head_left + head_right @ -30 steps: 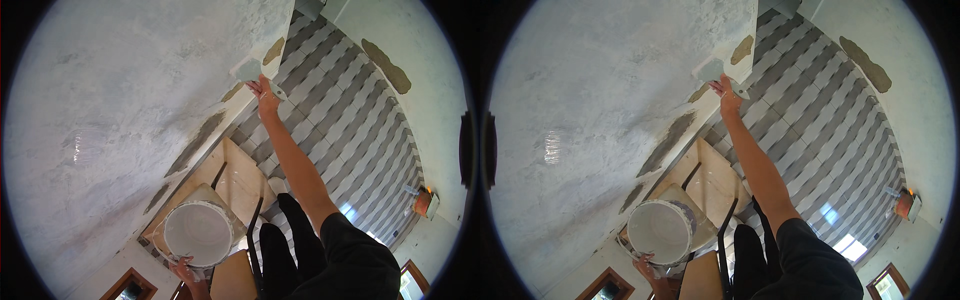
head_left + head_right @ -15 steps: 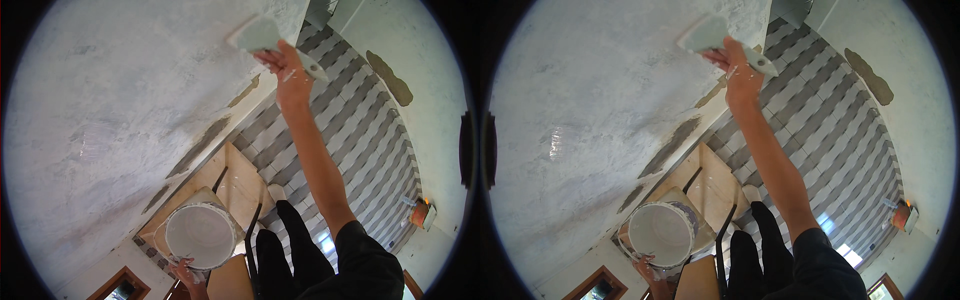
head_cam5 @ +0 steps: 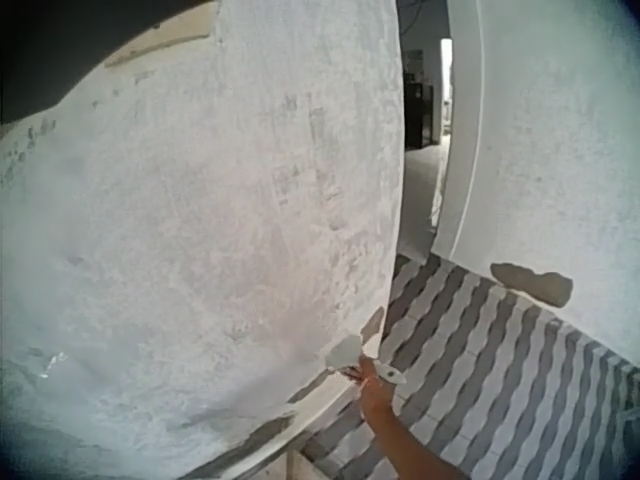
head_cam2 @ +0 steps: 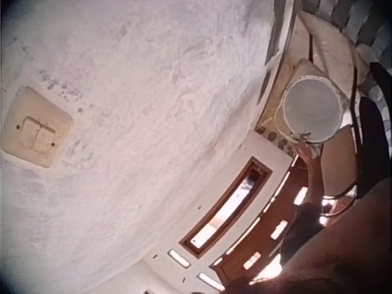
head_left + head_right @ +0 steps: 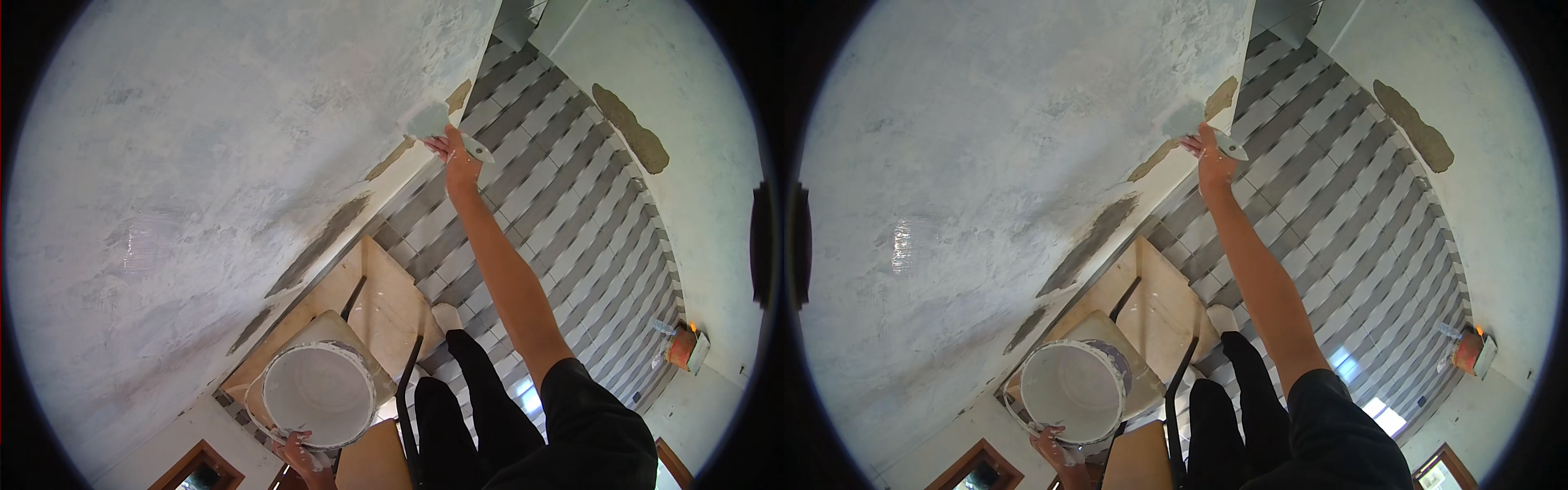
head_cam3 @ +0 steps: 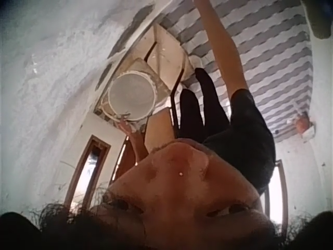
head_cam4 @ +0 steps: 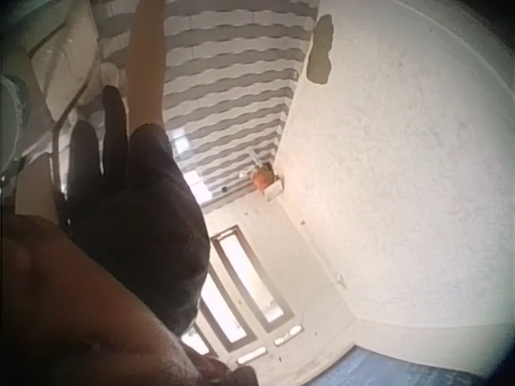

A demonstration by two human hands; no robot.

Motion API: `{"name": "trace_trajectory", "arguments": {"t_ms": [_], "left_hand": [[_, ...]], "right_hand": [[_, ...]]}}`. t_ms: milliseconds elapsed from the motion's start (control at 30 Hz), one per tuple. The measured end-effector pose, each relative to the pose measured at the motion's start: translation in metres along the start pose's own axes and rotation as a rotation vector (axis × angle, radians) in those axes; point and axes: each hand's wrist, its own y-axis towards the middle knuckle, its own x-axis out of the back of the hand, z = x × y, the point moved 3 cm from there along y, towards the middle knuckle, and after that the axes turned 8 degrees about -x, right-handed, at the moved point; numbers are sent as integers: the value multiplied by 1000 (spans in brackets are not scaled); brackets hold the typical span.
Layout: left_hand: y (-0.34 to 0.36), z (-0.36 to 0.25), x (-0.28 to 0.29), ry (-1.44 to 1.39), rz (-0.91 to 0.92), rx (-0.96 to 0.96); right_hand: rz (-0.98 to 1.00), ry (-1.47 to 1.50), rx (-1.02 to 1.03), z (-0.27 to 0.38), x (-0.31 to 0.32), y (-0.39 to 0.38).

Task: Applying putty or plaster to a wall using a putty knife.

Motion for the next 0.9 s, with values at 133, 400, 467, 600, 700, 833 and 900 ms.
{"name": "trace_trajectory", "arguments": {"t_ms": [133,400,467,600,700,833,900], "left_hand": [[-4,1,0,-25,-13,-30],[-5,-15,-2,-75,170,51],[-17,-40,-18,-34,62,-25],[-7,-16,-5,137,86,-255],[-6,-14,-4,15,124,-99],[-4,-34,-8,303,238,-173],[-5,-26,-2,-19,85,14]], "right_hand": [[-149,-60,-91,13,-7,20],[61,-194,157,145,-107,-30],[103,-138,197,160,-116,-42],[368,139,296,183,-119,-45],[457,161,295,164,-108,-21],[332,219,207,106,-71,4],[270,189,174,91,-53,13]]}}
